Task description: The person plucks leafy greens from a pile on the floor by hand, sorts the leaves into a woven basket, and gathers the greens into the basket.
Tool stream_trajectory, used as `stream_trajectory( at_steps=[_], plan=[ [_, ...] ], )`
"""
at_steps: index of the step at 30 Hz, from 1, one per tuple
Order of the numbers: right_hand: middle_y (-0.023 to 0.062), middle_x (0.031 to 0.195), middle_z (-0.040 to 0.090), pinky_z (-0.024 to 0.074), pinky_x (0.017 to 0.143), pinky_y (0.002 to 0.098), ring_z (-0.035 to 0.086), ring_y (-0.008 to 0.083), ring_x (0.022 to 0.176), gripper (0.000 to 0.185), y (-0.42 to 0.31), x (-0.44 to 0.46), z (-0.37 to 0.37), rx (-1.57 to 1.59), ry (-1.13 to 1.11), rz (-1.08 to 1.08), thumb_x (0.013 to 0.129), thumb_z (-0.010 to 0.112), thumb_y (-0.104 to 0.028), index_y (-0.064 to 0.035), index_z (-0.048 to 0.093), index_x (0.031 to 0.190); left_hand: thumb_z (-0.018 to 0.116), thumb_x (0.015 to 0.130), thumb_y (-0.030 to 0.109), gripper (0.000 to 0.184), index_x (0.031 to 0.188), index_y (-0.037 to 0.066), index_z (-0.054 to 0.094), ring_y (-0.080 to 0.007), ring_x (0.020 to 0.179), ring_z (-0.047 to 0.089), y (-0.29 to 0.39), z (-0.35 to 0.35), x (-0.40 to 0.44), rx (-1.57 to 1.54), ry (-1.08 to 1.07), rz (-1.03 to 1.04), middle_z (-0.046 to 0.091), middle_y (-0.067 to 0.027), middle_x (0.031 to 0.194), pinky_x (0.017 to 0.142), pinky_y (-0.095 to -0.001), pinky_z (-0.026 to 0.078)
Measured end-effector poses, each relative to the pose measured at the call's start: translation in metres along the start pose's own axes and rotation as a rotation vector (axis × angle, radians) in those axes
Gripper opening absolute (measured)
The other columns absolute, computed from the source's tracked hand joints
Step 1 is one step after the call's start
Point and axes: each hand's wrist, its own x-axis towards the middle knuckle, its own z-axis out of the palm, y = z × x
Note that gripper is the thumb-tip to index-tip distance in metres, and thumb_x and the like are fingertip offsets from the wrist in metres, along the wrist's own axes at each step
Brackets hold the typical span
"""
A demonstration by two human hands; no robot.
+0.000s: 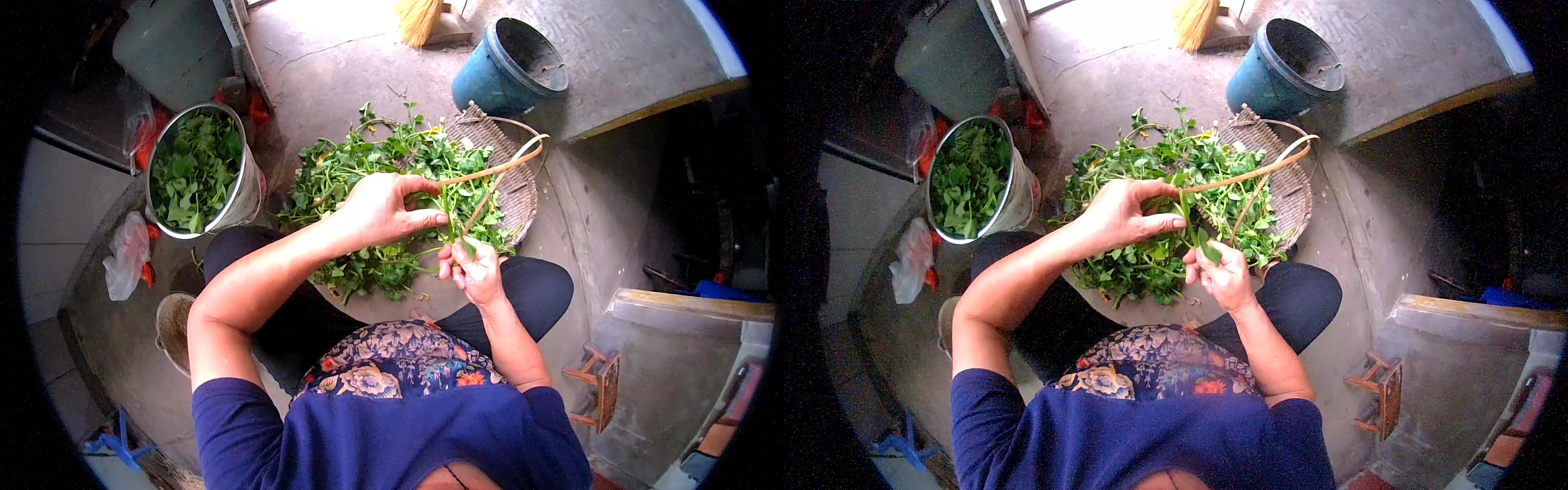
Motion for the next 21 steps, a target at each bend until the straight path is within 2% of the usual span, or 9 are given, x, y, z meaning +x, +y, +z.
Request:
stream_trajectory(
  at_steps=[2,5,6,9,10,15,17,20,21],
  plan=[
    [0.0075,0.064,0.060,0.0305,0.038,0.0166,0.040,0.0038,0.040,0.027,-0.001,-0.001,0.001,0.043,0.020,0.016,0.094,0.048,-0.023,0.0014,0.060,0.089,0.068,0.073,0.047,0.040,0.090,0.010,0.068,-0.0280,0.061,0.063,0.002,-0.002,0.000,0.052,-0.094,-0.057,0.062,-0.0119,0.063,0.059,-0.0380,0.049],
    [0.0086,0.063,0.060,0.0290,0.036,0.0162,0.039,0.0042,0.037,0.029,-0.003,0.002,0.000,0.079,0.038,0.036,0.095,0.047,-0.023,0.0019,0.059,0.089,0.071,0.074,0.039,0.036,0.095,0.009,0.067,-0.0263,0.063,0.062,-0.015,0.008,-0.001,0.098,-0.114,0.108,0.062,-0.0123,0.066,0.058,-0.0360,0.048],
    [0.0088,0.062,0.060,0.0287,0.036,0.0163,0.038,0.0044,0.037,0.029,-0.003,0.002,0.000,0.089,0.038,0.049,0.095,0.047,-0.024,0.0018,0.059,0.088,0.071,0.072,0.040,0.038,0.092,0.008,0.067,-0.0298,0.067,0.062,-0.016,0.009,0.000,0.160,-0.085,0.208,0.062,-0.0123,0.069,0.061,-0.0389,0.048],
    [0.0090,0.060,0.059,0.0270,0.034,0.0169,0.037,0.0048,0.035,0.030,-0.003,0.004,0.002,0.140,0.043,0.103,0.095,0.046,-0.026,0.0008,0.058,0.087,0.071,0.071,0.042,0.041,0.092,0.007,0.066,-0.0299,0.071,0.061,-0.013,0.008,-0.003,0.282,-0.150,0.253,0.062,-0.0112,0.071,0.064,-0.0398,0.048],
    [0.0091,0.060,0.059,0.0264,0.033,0.0172,0.036,0.0049,0.034,0.030,-0.003,0.004,0.002,0.162,0.047,0.124,0.095,0.046,-0.026,0.0004,0.058,0.086,0.070,0.072,0.039,0.035,0.088,0.008,0.065,-0.0276,0.071,0.060,-0.016,0.010,-0.004,0.322,-0.100,0.344,0.059,-0.0080,0.070,0.065,-0.0397,0.046],
    [0.0091,0.059,0.059,0.0225,0.032,0.0173,0.033,0.0044,0.032,0.027,-0.015,0.017,-0.001,0.154,-0.020,0.194,0.094,0.047,-0.025,-0.0014,0.057,0.087,0.067,0.074,0.029,0.019,0.079,0.012,0.060,-0.0223,0.071,0.057,-0.018,0.008,0.001,0.629,-0.010,0.500,0.055,-0.0030,0.069,0.066,-0.0355,0.041],
    [0.0075,0.060,0.059,0.0294,0.037,0.0187,0.040,0.0052,0.039,0.026,-0.026,0.031,-0.010,0.040,-0.074,0.130,0.094,0.049,-0.025,-0.0003,0.057,0.089,0.066,0.074,0.028,0.019,0.079,0.011,0.059,-0.0231,0.070,0.056,-0.020,0.004,0.004,0.570,0.062,0.515,0.054,-0.0038,0.069,0.065,-0.0360,0.041],
    [0.0037,0.062,0.059,0.0383,0.054,0.0225,0.052,0.0082,0.057,0.029,-0.046,0.041,-0.010,-0.173,-0.125,0.044,0.094,0.050,-0.026,0.0020,0.058,0.092,0.065,0.075,0.023,0.016,0.076,0.010,0.055,-0.0236,0.068,0.054,-0.020,-0.006,0.007,0.587,0.112,0.557,0.052,-0.0041,0.069,0.064,-0.0360,0.041],
    [0.0033,0.063,0.059,0.0246,0.040,0.0165,0.034,0.0013,0.041,0.027,-0.049,0.044,-0.009,-0.189,-0.135,0.023,0.093,0.052,-0.024,0.0021,0.058,0.094,0.065,0.074,0.021,0.015,0.074,0.011,0.054,-0.0234,0.067,0.053,-0.020,-0.006,0.007,0.627,0.114,0.568,0.051,-0.0041,0.069,0.064,-0.0361,0.041]
  ],
)
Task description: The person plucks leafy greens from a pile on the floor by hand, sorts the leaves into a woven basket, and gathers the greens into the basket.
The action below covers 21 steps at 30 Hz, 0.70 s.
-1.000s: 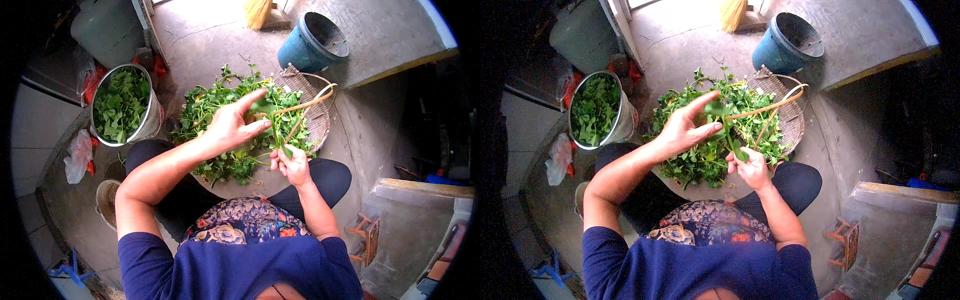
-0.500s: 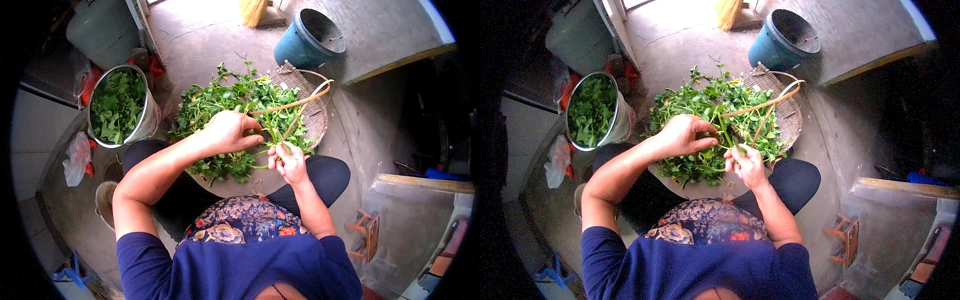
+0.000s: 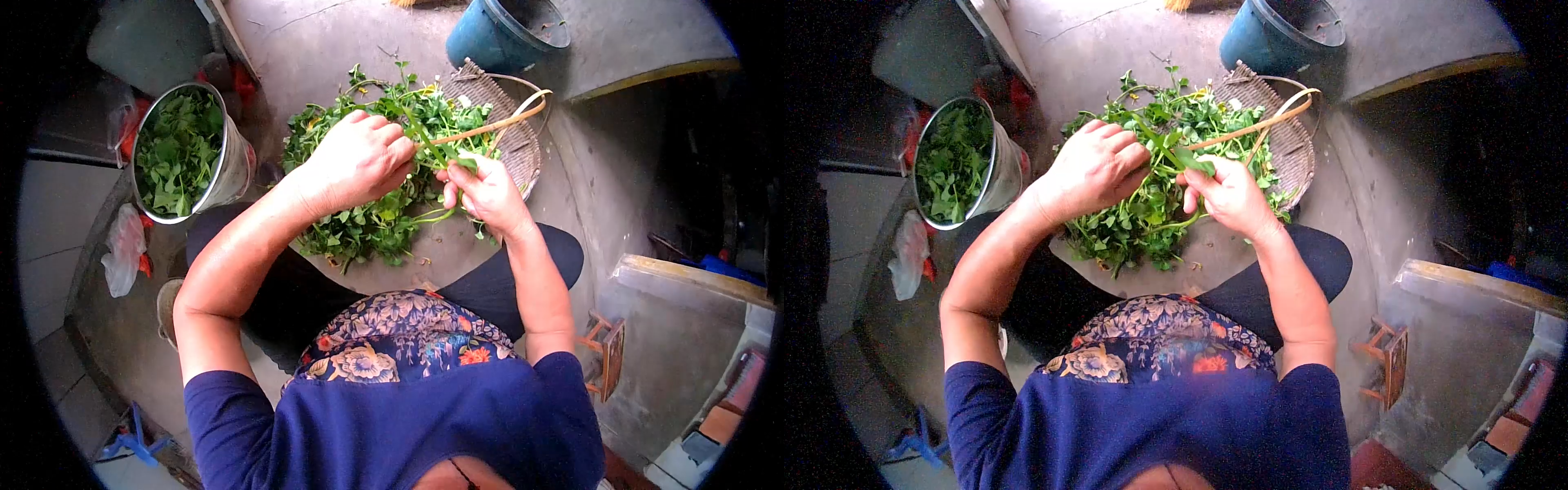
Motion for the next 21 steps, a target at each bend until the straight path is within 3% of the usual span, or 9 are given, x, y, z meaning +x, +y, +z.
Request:
stream_trajectory(
  at_steps=[6,9,10,12,14,15,17,19,21],
  plan=[
    [0.0045,0.063,0.057,0.0366,0.047,0.0208,0.053,0.0091,0.055,0.023,0.000,0.013,0.016,0.015,-0.022,-0.175,0.093,0.054,-0.022,0.0004,0.057,0.093,0.056,0.067,0.006,0.009,0.067,0.004,0.047,-0.0251,0.060,0.049,-0.007,-0.008,0.000,-0.159,0.249,-0.125,0.047,-0.0087,0.065,0.055,-0.0351,0.040],
    [0.0044,0.067,0.058,0.0443,0.052,0.0216,0.054,0.0086,0.054,0.020,0.022,0.025,0.025,0.139,0.059,-0.361,0.094,0.052,-0.019,0.0005,0.057,0.091,0.052,0.085,0.014,0.014,0.083,0.001,0.058,-0.0070,0.068,0.046,-0.027,-0.027,-0.005,-0.768,0.372,-0.829,0.050,0.0020,0.074,0.060,-0.0254,0.039],
    [0.0101,0.089,0.062,0.0493,0.061,0.0251,0.060,0.0139,0.065,0.024,0.023,0.027,0.023,0.033,0.044,-0.252,0.092,0.053,-0.020,0.0024,0.055,0.101,0.052,0.086,0.017,0.017,0.084,0.001,0.058,-0.0080,0.072,0.049,-0.037,-0.029,-0.004,-0.825,0.580,-0.748,0.053,0.0016,0.078,0.065,-0.0233,0.040],
    [0.0189,0.093,0.061,0.0519,0.067,0.0354,0.063,0.0221,0.074,0.041,0.032,0.038,0.043,-0.344,0.122,-0.391,0.088,0.058,-0.024,0.0043,0.047,0.115,0.053,0.087,0.021,0.018,0.089,0.004,0.059,-0.0113,0.076,0.055,-0.057,-0.033,-0.008,-0.792,0.723,-0.854,0.057,-0.0013,0.080,0.068,-0.0246,0.044],
    [0.0257,0.111,0.054,0.0506,0.076,0.0438,0.063,0.0332,0.085,0.064,0.069,0.038,0.049,-0.770,0.138,-0.346,0.083,0.062,-0.034,0.0061,0.037,0.125,0.054,0.088,0.023,0.018,0.094,0.006,0.059,-0.0151,0.073,0.059,-0.062,-0.030,-0.010,-1.299,0.863,-1.064,0.059,-0.0037,0.080,0.065,-0.0264,0.047],
    [0.0267,0.110,0.056,0.0497,0.079,0.0455,0.062,0.0389,0.087,0.060,0.084,0.034,0.037,-0.864,0.047,-0.339,0.081,0.061,-0.037,0.0083,0.045,0.117,0.054,0.088,0.024,0.019,0.094,0.007,0.058,-0.0157,0.070,0.058,-0.060,-0.031,-0.007,-1.343,0.858,-1.138,0.059,-0.0040,0.080,0.062,-0.0276,0.047],
    [0.0204,0.079,0.063,0.0514,0.073,0.0443,0.064,0.0347,0.082,0.037,0.102,0.032,0.001,-1.063,-0.324,0.196,0.078,0.056,-0.036,0.0007,0.064,0.080,0.055,0.088,0.026,0.021,0.093,0.006,0.057,-0.0167,0.066,0.058,-0.057,-0.029,-0.003,-1.423,0.839,-1.221,0.058,-0.0044,0.076,0.059,-0.0291,0.049],
    [0.0150,0.078,0.065,0.0519,0.064,0.0418,0.065,0.0293,0.074,0.027,0.163,0.038,-0.074,-1.355,-0.417,0.326,0.074,0.062,-0.030,-0.0046,0.067,0.083,0.054,0.089,0.026,0.021,0.094,0.006,0.055,-0.0167,0.066,0.057,-0.063,-0.017,-0.004,-1.498,0.811,-1.217,0.061,-0.0061,0.079,0.059,-0.0289,0.049],
    [0.0178,0.066,0.062,0.0492,0.056,0.0411,0.061,0.0314,0.059,0.024,0.221,0.044,-0.173,-1.345,-0.254,0.489,0.071,0.056,-0.024,-0.0026,0.067,0.071,0.052,0.091,0.025,0.019,0.095,0.006,0.052,-0.0159,0.066,0.057,-0.056,-0.017,0.004,-1.520,0.753,-1.240,0.065,-0.0106,0.091,0.058,-0.0289,0.048]
  ],
)
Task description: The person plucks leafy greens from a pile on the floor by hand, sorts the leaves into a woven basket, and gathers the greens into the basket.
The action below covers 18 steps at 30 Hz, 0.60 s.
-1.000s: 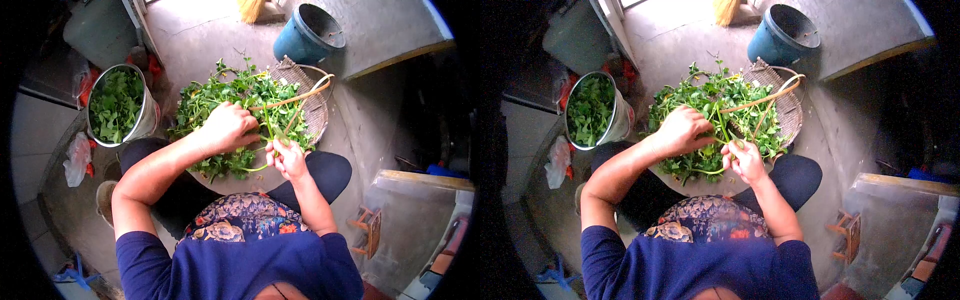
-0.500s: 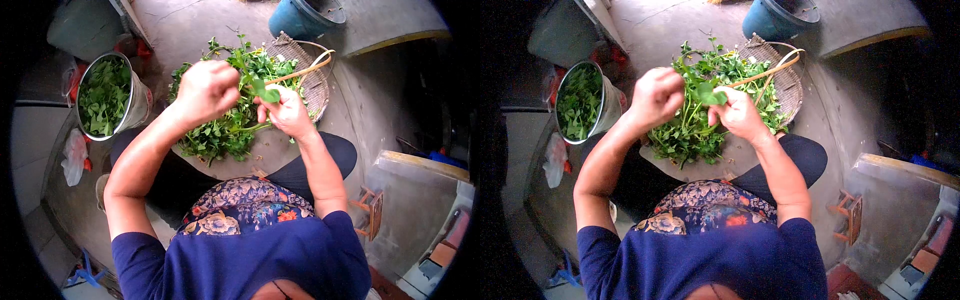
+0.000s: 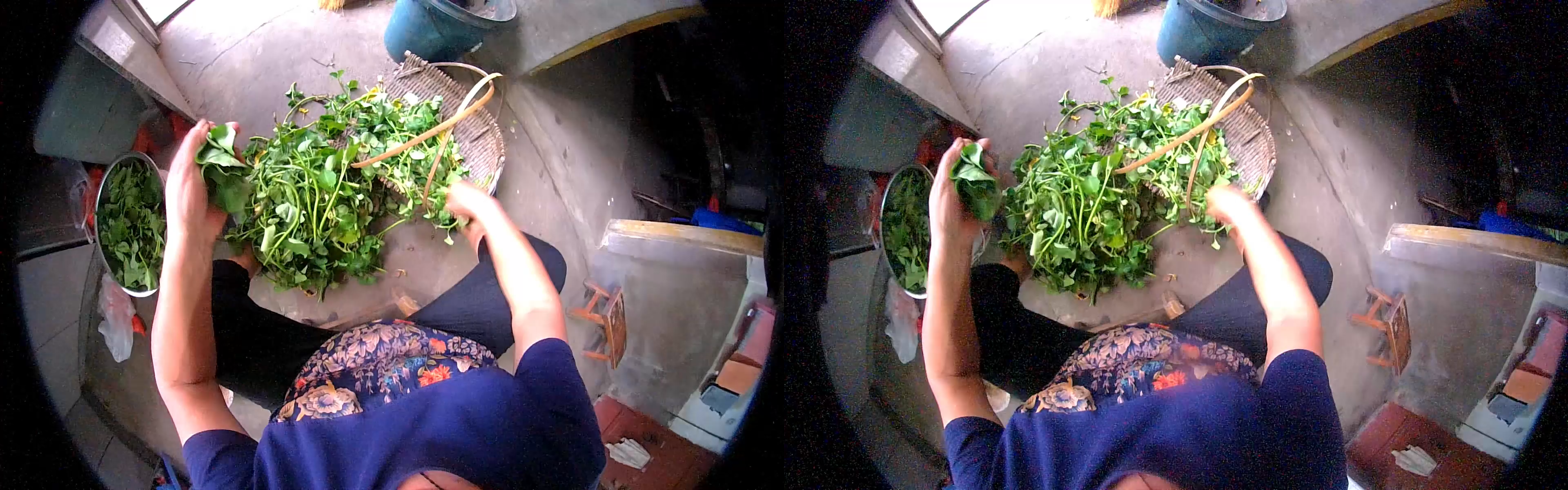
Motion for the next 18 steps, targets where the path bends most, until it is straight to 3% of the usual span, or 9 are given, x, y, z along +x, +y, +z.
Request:
stream_trajectory(
  at_steps=[1,2,4,6,9,13,14,18],
  plan=[
    [0.0152,0.060,0.061,0.0500,0.052,0.0363,0.062,0.0251,0.056,0.019,0.039,0.018,0.000,0.021,0.070,0.131,0.073,0.057,-0.018,-0.0027,0.066,0.066,0.052,0.091,0.026,0.019,0.094,0.007,0.050,-0.0147,0.066,0.057,-0.001,0.004,-0.002,-0.011,-0.068,-0.028,0.065,-0.0124,0.098,0.059,-0.0288,0.049],
    [0.0153,0.067,0.063,0.0504,0.057,0.0369,0.063,0.0257,0.062,0.016,0.072,0.026,-0.003,0.091,0.119,0.152,0.072,0.058,-0.018,-0.0049,0.068,0.074,0.052,0.091,0.027,0.019,0.093,0.008,0.050,-0.0140,0.066,0.057,-0.003,0.010,-0.004,0.011,-0.062,-0.030,0.065,-0.0115,0.097,0.059,-0.0282,0.048],
    [0.0155,0.074,0.066,0.0507,0.062,0.0380,0.065,0.0273,0.069,0.016,0.104,0.048,0.004,0.446,0.315,0.229,0.071,0.059,-0.017,-0.0074,0.069,0.079,0.052,0.091,0.028,0.018,0.092,0.009,0.051,-0.0128,0.067,0.057,-0.007,0.012,-0.007,0.039,-0.088,-0.054,0.065,-0.0102,0.095,0.060,-0.0266,0.048],
    [0.0159,0.075,0.066,0.0503,0.064,0.0390,0.065,0.0289,0.071,0.015,0.116,0.082,0.024,1.019,0.595,0.338,0.073,0.059,-0.019,-0.0084,0.069,0.076,0.051,0.092,0.025,0.016,0.094,0.010,0.053,-0.0123,0.067,0.057,-0.011,0.012,-0.008,0.093,-0.079,-0.043,0.065,-0.0097,0.093,0.060,-0.0254,0.047],
    [0.0149,0.083,0.066,0.0490,0.072,0.0408,0.063,0.0321,0.081,0.023,0.075,0.101,0.015,0.747,0.930,0.457,0.078,0.058,-0.028,-0.0082,0.066,0.085,0.051,0.091,0.027,0.019,0.097,0.010,0.055,-0.0136,0.068,0.058,-0.018,0.007,0.002,0.136,-0.111,-0.023,0.064,-0.0066,0.089,0.061,-0.0265,0.048],
    [0.0169,0.092,0.064,0.0459,0.078,0.0458,0.058,0.0382,0.089,0.027,0.048,0.138,-0.001,0.700,0.930,0.654,0.080,0.057,-0.031,-0.0109,0.064,0.096,0.051,0.091,0.026,0.018,0.095,0.009,0.053,-0.0138,0.069,0.057,-0.023,0.007,0.013,0.174,-0.053,-0.056,0.062,-0.0062,0.088,0.063,-0.0263,0.048],
    [0.0169,0.091,0.064,0.0456,0.078,0.0464,0.058,0.0386,0.088,0.028,0.072,0.181,0.028,0.957,1.002,0.540,0.080,0.057,-0.033,-0.0110,0.064,0.097,0.051,0.091,0.026,0.017,0.095,0.009,0.053,-0.0137,0.069,0.057,-0.024,0.007,0.016,0.192,-0.055,-0.053,0.062,-0.0060,0.087,0.063,-0.0262,0.048],
    [0.0192,0.088,0.065,0.0486,0.074,0.0435,0.061,0.0355,0.085,0.034,0.058,0.172,0.013,0.515,0.542,0.388,0.077,0.063,-0.035,-0.0071,0.062,0.097,0.050,0.092,0.024,0.016,0.094,0.008,0.052,-0.0131,0.068,0.056,-0.025,0.008,0.019,0.188,-0.054,-0.071,0.062,-0.0072,0.086,0.060,-0.0255,0.047]
  ],
)
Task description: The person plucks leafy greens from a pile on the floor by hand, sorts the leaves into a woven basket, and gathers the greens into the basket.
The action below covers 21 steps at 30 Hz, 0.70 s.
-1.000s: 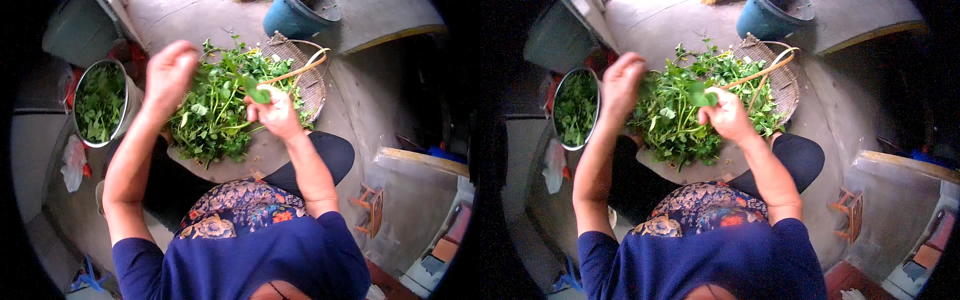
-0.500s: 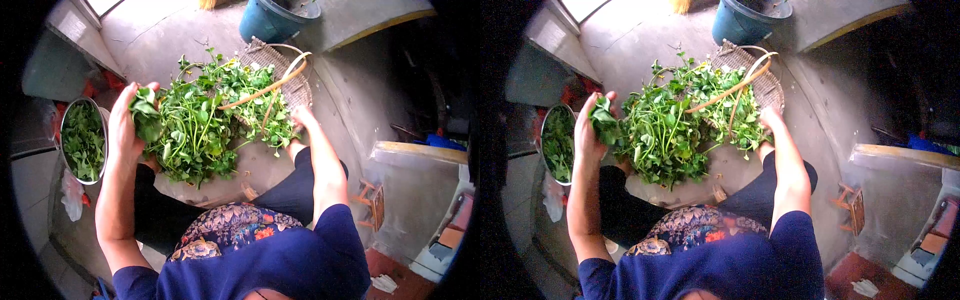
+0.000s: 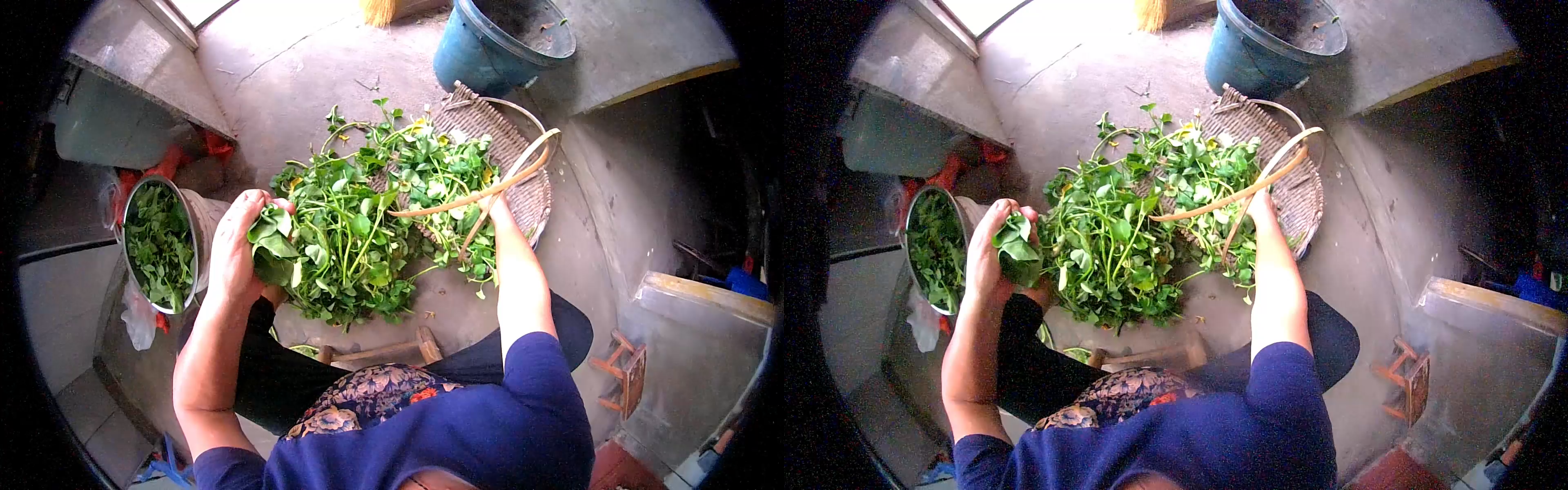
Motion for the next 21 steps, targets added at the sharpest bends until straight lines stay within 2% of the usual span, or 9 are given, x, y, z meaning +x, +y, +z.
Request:
stream_trajectory(
  at_steps=[1,4,5,9,11,12,15,18,21],
  plan=[
    [0.0194,0.088,0.065,0.0494,0.074,0.0420,0.062,0.0347,0.084,0.035,0.028,0.022,0.031,-0.053,-0.149,-0.075,0.076,0.063,-0.032,-0.0051,0.062,0.098,0.048,0.093,0.022,0.015,0.094,0.007,0.052,-0.0129,0.068,0.056,0.000,0.002,-0.001,-0.013,-0.013,-0.010,0.063,-0.0093,0.087,0.060,-0.0261,0.047],
    [0.0198,0.087,0.065,0.0500,0.073,0.0404,0.063,0.0339,0.083,0.035,0.029,-0.012,0.009,0.218,-0.232,-0.049,0.074,0.063,-0.028,-0.0007,0.062,0.097,0.048,0.092,0.022,0.016,0.093,0.007,0.052,-0.0125,0.068,0.057,0.004,0.008,-0.005,0.004,-0.039,-0.032,0.063,-0.0083,0.087,0.061,-0.0259,0.048],
    [0.0199,0.083,0.065,0.0503,0.070,0.0384,0.064,0.0314,0.079,0.032,0.010,-0.032,-0.027,0.008,-0.199,-0.041,0.073,0.064,-0.025,0.0008,0.063,0.093,0.048,0.092,0.022,0.016,0.092,0.007,0.052,-0.0123,0.068,0.057,0.004,0.009,-0.007,0.011,-0.053,-0.028,0.063,-0.0081,0.087,0.061,-0.0258,0.048],
    [0.0077,0.069,0.061,0.0467,0.057,0.0324,0.057,0.0170,0.063,0.016,-0.007,-0.074,-0.133,0.324,-0.302,0.158,0.072,0.063,-0.013,-0.0020,0.066,0.082,0.048,0.092,0.022,0.017,0.090,0.006,0.053,-0.0115,0.069,0.057,0.005,0.008,-0.016,0.021,-0.124,-0.018,0.063,-0.0071,0.087,0.062,-0.0254,0.048],
    [0.0040,0.068,0.059,0.0435,0.051,0.0302,0.054,0.0130,0.059,0.014,-0.029,-0.109,-0.195,0.376,-0.337,0.140,0.071,0.060,-0.008,-0.0024,0.065,0.083,0.048,0.092,0.022,0.017,0.090,0.006,0.053,-0.0114,0.069,0.057,0.006,0.007,-0.021,0.038,-0.139,-0.011,0.063,-0.0071,0.087,0.062,-0.0253,0.048],
    [0.0043,0.073,0.060,0.0432,0.053,0.0282,0.054,0.0132,0.062,0.015,0.004,-0.102,-0.189,0.537,-0.304,0.106,0.072,0.058,-0.005,-0.0004,0.064,0.085,0.047,0.093,0.022,0.016,0.090,0.007,0.053,-0.0111,0.069,0.057,0.006,0.007,-0.023,0.051,-0.145,0.006,0.063,-0.0069,0.086,0.062,-0.0250,0.048],
    [0.0061,0.083,0.063,0.0470,0.063,0.0268,0.058,0.0142,0.070,0.020,0.014,-0.142,-0.228,1.077,-0.372,0.069,0.074,0.058,-0.005,0.0015,0.063,0.092,0.046,0.092,0.028,0.022,0.088,0.007,0.053,-0.0099,0.065,0.053,0.007,0.015,-0.036,0.080,-0.125,0.007,0.060,-0.0035,0.083,0.058,-0.0241,0.044],
    [0.0090,0.090,0.063,0.0512,0.068,0.0285,0.061,0.0175,0.076,0.023,-0.034,-0.206,-0.255,1.300,-0.312,0.169,0.076,0.057,-0.006,0.0022,0.059,0.098,0.046,0.093,0.026,0.021,0.092,0.007,0.055,-0.0088,0.066,0.054,0.006,0.010,-0.041,0.111,-0.215,-0.024,0.061,-0.0031,0.082,0.058,-0.0232,0.045],
    [0.0126,0.093,0.063,0.0529,0.078,0.0331,0.063,0.0206,0.085,0.025,-0.009,-0.213,-0.201,1.362,-0.406,0.224,0.083,0.053,-0.007,0.0042,0.056,0.105,0.046,0.094,0.022,0.019,0.094,0.005,0.055,-0.0092,0.065,0.056,-0.001,0.011,-0.043,0.086,-0.259,-0.038,0.065,-0.0059,0.091,0.061,-0.0231,0.048]
  ],
)
